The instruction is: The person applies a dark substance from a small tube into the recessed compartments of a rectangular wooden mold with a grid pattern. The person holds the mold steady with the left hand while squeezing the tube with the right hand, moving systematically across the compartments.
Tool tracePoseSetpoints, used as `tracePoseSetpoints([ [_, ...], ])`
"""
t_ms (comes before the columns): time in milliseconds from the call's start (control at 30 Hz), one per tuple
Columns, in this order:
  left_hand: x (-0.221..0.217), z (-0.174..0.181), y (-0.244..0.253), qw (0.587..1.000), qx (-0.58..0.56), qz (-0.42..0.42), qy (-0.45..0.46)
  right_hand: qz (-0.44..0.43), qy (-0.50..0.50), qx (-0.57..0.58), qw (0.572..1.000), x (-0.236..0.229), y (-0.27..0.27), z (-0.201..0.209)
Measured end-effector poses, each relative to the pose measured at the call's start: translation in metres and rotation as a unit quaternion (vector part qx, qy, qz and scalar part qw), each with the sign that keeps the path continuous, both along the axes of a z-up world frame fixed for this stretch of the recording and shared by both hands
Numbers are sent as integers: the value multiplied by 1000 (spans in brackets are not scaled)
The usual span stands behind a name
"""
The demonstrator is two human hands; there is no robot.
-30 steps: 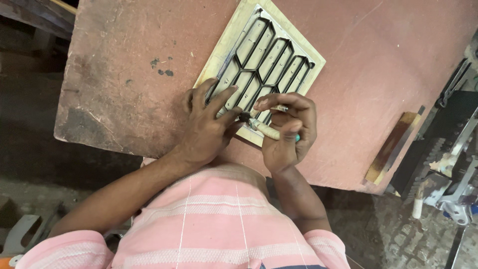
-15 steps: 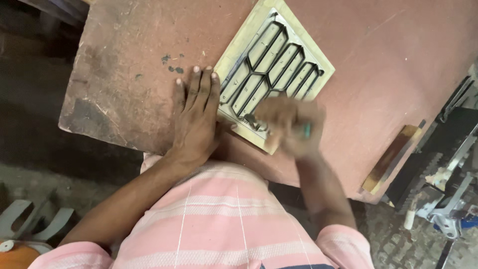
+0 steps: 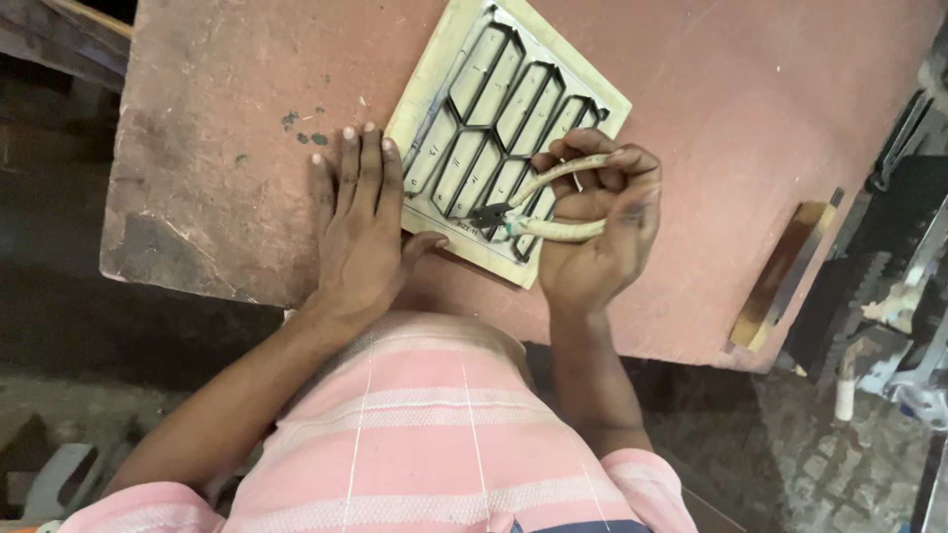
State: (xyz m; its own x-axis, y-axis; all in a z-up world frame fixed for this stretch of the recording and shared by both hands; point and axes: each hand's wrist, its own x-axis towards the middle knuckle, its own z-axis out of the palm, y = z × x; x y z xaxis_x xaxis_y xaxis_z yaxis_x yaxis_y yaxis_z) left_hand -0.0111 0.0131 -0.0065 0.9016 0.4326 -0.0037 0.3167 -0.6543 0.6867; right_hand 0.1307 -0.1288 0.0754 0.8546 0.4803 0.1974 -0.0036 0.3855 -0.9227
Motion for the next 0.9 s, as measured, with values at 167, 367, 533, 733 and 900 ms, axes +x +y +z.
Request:
tracePoseSetpoints([
  [167, -1, 0, 0, 1000, 2, -4, 1, -31, -58, 10, 998, -22, 1, -10],
  [367, -3, -2, -2, 1000, 5, -2, -15, -45, -51, 31, 997, -25, -11, -32],
  [533, -4, -7, -1, 1000, 25, -5, -14, -43, -214, 15, 976, -47, -1, -45],
  [733, 4, -8, 4, 1000, 14, -6, -11, -73, -185, 16, 980, -43, 8, -22],
  [900, -3, -9, 0, 999, 30, -3, -23, -13, -109, 69, 992, -19, -11, -11],
])
